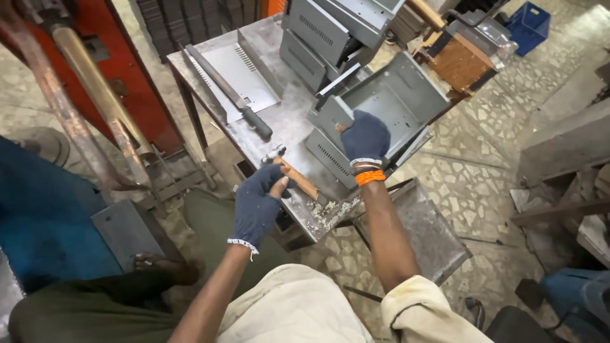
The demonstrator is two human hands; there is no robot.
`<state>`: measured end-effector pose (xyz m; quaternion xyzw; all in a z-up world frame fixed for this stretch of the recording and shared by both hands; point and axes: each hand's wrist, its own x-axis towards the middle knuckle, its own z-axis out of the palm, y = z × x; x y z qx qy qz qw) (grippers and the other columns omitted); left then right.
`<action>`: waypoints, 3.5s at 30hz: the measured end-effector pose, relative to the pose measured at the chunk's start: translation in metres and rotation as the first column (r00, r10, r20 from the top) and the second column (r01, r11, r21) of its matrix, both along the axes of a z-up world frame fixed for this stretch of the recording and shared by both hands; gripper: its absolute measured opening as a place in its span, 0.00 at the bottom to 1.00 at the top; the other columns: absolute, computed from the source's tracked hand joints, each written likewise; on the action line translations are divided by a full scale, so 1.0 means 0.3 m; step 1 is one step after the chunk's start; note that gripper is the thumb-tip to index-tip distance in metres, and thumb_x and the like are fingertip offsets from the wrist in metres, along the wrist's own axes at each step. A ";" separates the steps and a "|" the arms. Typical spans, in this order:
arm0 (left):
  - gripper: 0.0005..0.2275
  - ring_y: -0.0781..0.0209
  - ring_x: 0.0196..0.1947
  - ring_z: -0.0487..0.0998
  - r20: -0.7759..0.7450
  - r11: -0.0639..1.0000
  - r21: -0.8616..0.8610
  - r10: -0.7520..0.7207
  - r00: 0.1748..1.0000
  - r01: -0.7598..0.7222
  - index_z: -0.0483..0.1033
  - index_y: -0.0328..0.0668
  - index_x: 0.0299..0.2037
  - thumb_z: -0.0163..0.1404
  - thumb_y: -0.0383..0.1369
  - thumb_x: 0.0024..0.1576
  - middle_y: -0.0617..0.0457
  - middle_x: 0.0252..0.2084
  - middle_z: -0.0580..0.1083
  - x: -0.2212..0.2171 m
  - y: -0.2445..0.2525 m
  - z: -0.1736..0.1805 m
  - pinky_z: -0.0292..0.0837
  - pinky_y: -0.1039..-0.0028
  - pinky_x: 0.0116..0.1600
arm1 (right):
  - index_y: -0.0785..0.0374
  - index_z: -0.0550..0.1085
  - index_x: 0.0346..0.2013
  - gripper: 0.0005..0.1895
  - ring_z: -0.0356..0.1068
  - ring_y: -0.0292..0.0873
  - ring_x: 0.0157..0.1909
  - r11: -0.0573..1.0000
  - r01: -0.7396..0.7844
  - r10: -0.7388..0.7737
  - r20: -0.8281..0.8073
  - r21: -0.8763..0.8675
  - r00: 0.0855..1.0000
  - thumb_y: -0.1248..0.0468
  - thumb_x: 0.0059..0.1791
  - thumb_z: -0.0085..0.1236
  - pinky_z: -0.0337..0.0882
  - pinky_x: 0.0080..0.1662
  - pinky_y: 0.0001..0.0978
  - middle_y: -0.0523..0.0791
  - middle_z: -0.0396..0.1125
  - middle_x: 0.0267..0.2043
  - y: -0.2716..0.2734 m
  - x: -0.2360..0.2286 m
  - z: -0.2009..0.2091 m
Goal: The person repeatedly picks up metal enclosures, places them against a vertical rod, and uses a hammer to tap edges and corners, generating sparks. The person flips and repositions each box to treat multiple sides before setting it aside and picking up the next one.
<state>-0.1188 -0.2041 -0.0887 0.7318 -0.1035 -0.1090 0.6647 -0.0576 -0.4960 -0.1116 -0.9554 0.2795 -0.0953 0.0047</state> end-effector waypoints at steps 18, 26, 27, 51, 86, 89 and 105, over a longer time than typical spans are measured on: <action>0.20 0.41 0.50 0.81 0.139 0.910 0.053 0.400 0.906 -0.410 0.78 0.44 0.58 0.47 0.19 0.57 0.40 0.46 0.81 -0.038 0.342 -0.158 0.75 0.55 0.57 | 0.53 0.75 0.38 0.08 0.73 0.52 0.40 0.761 -0.635 0.530 0.435 0.135 0.728 0.60 0.46 0.63 0.73 0.47 0.43 0.46 0.70 0.32 0.661 -0.177 -0.064; 0.23 0.47 0.43 0.82 0.773 -0.071 0.425 0.547 0.321 -0.902 0.80 0.41 0.50 0.57 0.54 0.61 0.46 0.42 0.80 -0.307 1.069 -0.163 0.77 0.63 0.49 | 0.48 0.76 0.35 0.04 0.76 0.48 0.43 0.157 -0.891 0.890 0.330 0.425 0.314 0.55 0.48 0.62 0.74 0.49 0.41 0.43 0.75 0.34 1.188 -0.200 0.031; 0.23 0.47 0.43 0.82 0.777 -0.103 0.422 0.553 0.301 -0.901 0.80 0.41 0.50 0.57 0.54 0.61 0.46 0.42 0.80 -0.364 1.083 -0.104 0.77 0.63 0.49 | 0.48 0.76 0.35 0.04 0.76 0.48 0.43 0.125 -0.897 0.899 0.335 0.423 0.283 0.55 0.48 0.62 0.74 0.49 0.41 0.43 0.75 0.34 1.238 -0.187 0.036; 0.27 0.47 0.55 0.72 0.921 0.039 0.367 -0.154 0.357 -0.930 0.72 0.39 0.50 0.74 0.39 0.47 0.46 0.52 0.74 -0.280 1.424 0.526 0.58 0.58 0.66 | 0.58 0.46 0.76 0.67 0.75 0.46 0.35 0.135 -0.991 0.797 0.593 0.017 0.118 0.55 0.32 0.79 0.76 0.37 0.35 0.48 0.76 0.44 1.752 -0.114 0.251; 0.27 0.62 0.19 0.76 -0.401 0.143 -0.898 0.123 0.908 -0.416 0.72 0.27 0.55 0.34 0.49 0.66 0.44 0.30 0.77 -0.064 1.318 -0.273 0.70 0.78 0.19 | 0.62 0.70 0.44 0.37 0.71 0.55 0.25 0.593 -0.698 0.390 0.614 0.402 0.686 0.48 0.29 0.75 0.71 0.33 0.46 0.49 0.72 0.28 1.580 -0.162 0.307; 0.37 0.58 0.25 0.70 -0.056 0.159 -0.987 -0.238 0.970 -0.019 0.69 0.38 0.65 0.36 0.64 0.61 0.44 0.41 0.75 0.010 1.348 -0.534 0.63 0.66 0.29 | 0.68 0.69 0.52 0.39 0.76 0.50 0.30 0.440 -0.790 0.335 0.738 0.427 0.586 0.57 0.31 0.72 0.75 0.36 0.38 0.51 0.74 0.38 1.540 -0.271 0.465; 0.31 0.45 0.42 0.74 -0.095 0.169 -0.985 -0.323 0.942 -0.041 0.65 0.29 0.67 0.35 0.51 0.67 0.29 0.59 0.71 0.111 0.854 -0.209 0.68 0.56 0.48 | 0.69 0.72 0.41 0.14 0.74 0.44 0.39 0.057 -0.889 -0.606 0.723 0.455 0.332 0.65 0.44 0.63 0.77 0.48 0.34 0.49 0.72 0.40 0.766 -0.097 0.587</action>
